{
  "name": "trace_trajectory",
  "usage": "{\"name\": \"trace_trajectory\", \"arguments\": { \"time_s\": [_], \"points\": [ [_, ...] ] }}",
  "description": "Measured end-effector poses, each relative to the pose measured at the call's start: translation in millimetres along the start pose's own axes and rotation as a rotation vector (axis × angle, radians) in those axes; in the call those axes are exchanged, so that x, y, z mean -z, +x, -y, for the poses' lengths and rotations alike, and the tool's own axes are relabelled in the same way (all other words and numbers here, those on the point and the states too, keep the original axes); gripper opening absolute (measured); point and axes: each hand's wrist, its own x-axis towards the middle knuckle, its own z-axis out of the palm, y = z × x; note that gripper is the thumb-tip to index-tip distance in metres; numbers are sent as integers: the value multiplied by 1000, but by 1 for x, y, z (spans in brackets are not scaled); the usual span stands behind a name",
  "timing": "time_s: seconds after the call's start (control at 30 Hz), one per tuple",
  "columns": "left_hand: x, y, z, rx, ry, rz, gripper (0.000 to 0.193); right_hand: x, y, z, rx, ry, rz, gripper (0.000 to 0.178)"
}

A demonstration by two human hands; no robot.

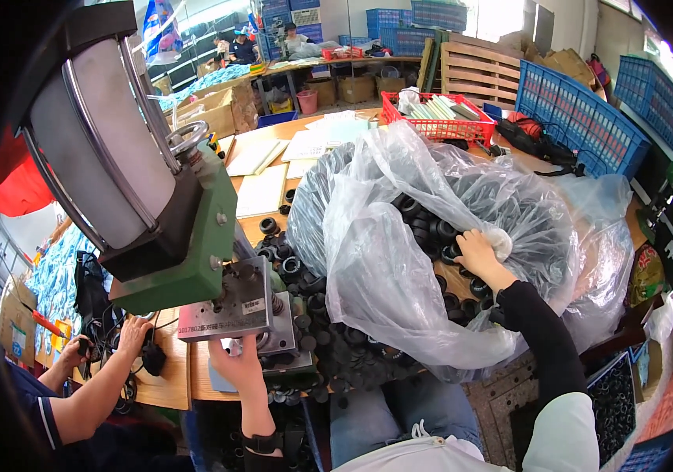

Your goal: Use a press machine to assemble or process black plastic components.

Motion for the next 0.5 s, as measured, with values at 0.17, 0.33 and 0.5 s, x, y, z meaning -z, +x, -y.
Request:
{"name": "trace_trajectory", "arguments": {
  "time_s": [0.17, 0.33, 0.5],
  "points": [
    [-7, 2, 3, -281, 181, -208, 30, 26, 2, 29, -68, 266, -54, 45],
    [-9, 2, 7, -347, 253, -249, 29, 119, -20, 88, -45, 857, -305, 52],
    [-1, -8, 0, -217, 230, -129, 46, 171, -41, 179, 222, 1348, -162, 57]
  ]
}}
